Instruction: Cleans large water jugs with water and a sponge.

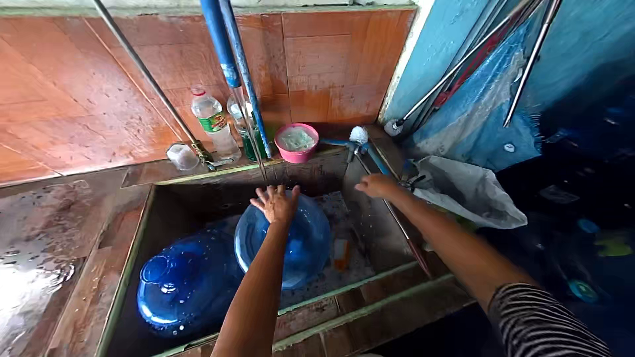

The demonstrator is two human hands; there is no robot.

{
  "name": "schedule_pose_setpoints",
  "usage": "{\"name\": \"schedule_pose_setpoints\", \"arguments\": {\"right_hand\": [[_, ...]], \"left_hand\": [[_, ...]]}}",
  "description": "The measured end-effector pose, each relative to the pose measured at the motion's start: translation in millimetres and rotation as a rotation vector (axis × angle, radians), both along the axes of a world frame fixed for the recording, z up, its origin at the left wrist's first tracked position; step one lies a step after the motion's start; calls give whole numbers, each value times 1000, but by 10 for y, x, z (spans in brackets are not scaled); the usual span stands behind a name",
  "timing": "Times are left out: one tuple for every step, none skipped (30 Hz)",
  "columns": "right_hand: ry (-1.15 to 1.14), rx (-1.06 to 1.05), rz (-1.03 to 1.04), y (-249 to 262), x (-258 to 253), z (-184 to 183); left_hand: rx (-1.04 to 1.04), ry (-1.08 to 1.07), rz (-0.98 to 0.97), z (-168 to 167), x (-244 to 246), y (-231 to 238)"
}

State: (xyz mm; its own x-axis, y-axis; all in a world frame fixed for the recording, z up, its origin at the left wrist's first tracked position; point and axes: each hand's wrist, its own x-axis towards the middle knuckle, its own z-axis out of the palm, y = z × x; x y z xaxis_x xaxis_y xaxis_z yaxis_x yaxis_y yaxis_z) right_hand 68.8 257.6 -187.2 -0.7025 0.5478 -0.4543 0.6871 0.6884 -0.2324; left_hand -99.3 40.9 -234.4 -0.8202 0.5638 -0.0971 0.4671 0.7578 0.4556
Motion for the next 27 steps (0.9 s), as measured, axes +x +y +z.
{"name": "schedule_pose_setpoints", "arguments": {"right_hand": [[55, 27, -35, 166, 93, 1], [108, 59, -62, 314, 181, -15], [157, 87, -80, 454, 254, -53], [183, 109, -90, 583, 315, -95], [195, 123, -94, 699, 369, -147], [208, 141, -91, 811, 404, -214], [207, 160, -84, 899, 422, -258], [198, 174, -73, 969, 435, -284], [180, 185, -63, 1027, 443, -303], [157, 199, -47, 1080, 434, -324], [134, 219, -31, 1118, 415, -351], [114, 234, -20, 1148, 404, -377], [98, 245, -12, 1183, 395, -385], [98, 243, -10, 1224, 393, -382], [117, 232, -9, 1272, 413, -389], [151, 217, -8, 1323, 442, -400], [190, 205, -7, 1369, 473, -418], [228, 198, -7, 1405, 505, -449], [267, 194, -10, 1432, 542, -487], [311, 195, -11, 1464, 579, -533], [353, 198, -15, 1491, 620, -581], [382, 199, -25, 1502, 675, -622], [402, 201, -49, 1491, 743, -654], [407, 210, -82, 1460, 838, -685], [409, 224, -128, 1410, 957, -717], [402, 257, -186, 1346, 1073, -733], [369, 283, -254, 1265, 1151, -702]], "left_hand": [[5, 0, -89, 5, 25, 112], [-9, -10, -204, 6, 52, 204], [-32, -36, -321, 10, 79, 279], [-39, -40, -411, -23, 111, 337], [-26, -12, -451, -90, 161, 368], [-11, 31, -451, -162, 232, 372], [-28, 68, -434, -225, 323, 357], [-64, 86, -421, -256, 443, 321], [-95, 102, -432, -290, 579, 270], [-96, 118, -493, -329, 707, 202], [-77, 117, -599, -355, 806, 118], [-49, 92, -719, -361, 862, 32], [-15, 96, -792, -358, 871, -47], [18, 138, -780, -344, 852, -140], [44, 198, -661, -341, 826, -240], [56, 245, -478, -349, 790, -316], [57, 283, -296, -390, 743, -358], [37, 292, -191, -427, 709, -386], [29, 279, -166, -440, 712, -405], [26, 251, -195, -430, 742, -411], [15, 214, -256, -403, 777, -410], [19, 203, -318, -384, 791, -405], [45, 213, -348, -375, 776, -400], [95, 241, -317, -386, 748, -397], [134, 245, -223, -392, 713, -396], [162, 185, -82, -366, 665, -394], [202, 89, 71, -337, 603, -396]]}}
